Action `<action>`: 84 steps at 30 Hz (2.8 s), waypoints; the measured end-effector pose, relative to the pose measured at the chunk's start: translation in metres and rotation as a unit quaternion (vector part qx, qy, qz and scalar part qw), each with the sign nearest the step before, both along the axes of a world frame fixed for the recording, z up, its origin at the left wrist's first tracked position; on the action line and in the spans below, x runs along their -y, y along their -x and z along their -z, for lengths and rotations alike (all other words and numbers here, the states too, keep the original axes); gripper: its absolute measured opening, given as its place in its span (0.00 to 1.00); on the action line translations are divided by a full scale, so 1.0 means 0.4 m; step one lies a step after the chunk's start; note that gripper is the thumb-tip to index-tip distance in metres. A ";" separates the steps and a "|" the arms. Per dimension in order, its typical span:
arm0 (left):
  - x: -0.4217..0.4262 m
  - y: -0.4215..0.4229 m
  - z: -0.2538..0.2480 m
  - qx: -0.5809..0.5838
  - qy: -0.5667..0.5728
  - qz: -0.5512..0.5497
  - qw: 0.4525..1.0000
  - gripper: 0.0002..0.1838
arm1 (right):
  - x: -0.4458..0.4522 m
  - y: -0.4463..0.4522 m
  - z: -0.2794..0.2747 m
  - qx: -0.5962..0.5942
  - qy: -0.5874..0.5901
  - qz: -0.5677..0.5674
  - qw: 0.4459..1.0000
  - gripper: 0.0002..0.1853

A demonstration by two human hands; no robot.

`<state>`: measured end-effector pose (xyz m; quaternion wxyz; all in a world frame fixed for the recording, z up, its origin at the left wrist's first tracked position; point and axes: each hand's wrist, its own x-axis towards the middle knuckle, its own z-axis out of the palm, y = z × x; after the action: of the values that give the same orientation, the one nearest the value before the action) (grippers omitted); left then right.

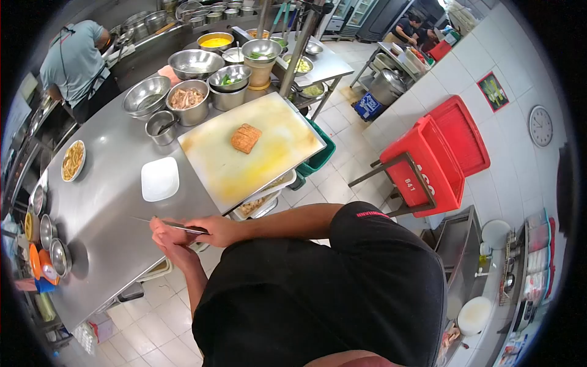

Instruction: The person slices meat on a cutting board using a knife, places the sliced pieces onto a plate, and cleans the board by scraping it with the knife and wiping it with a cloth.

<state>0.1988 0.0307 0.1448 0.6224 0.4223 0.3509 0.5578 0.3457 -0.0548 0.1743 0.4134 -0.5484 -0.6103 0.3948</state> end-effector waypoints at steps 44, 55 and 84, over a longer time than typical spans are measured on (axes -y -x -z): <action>-0.152 0.054 0.154 -0.500 -0.266 -0.053 0.822 0.31 | 0.339 -0.744 0.028 0.145 0.029 0.427 0.892 0.27; 0.040 -0.289 0.122 -0.489 -0.299 -0.073 0.816 0.25 | 0.191 -0.759 0.038 0.127 -0.103 0.278 0.946 0.27; 0.016 -0.398 0.144 -0.434 -0.222 0.084 0.869 0.26 | 0.158 -0.732 0.183 0.244 -0.120 0.253 0.928 0.28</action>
<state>0.3580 0.0243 0.0872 0.3416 0.7771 0.4157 0.3267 0.6386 -0.1181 0.1010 0.4002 -0.7103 -0.5765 0.0547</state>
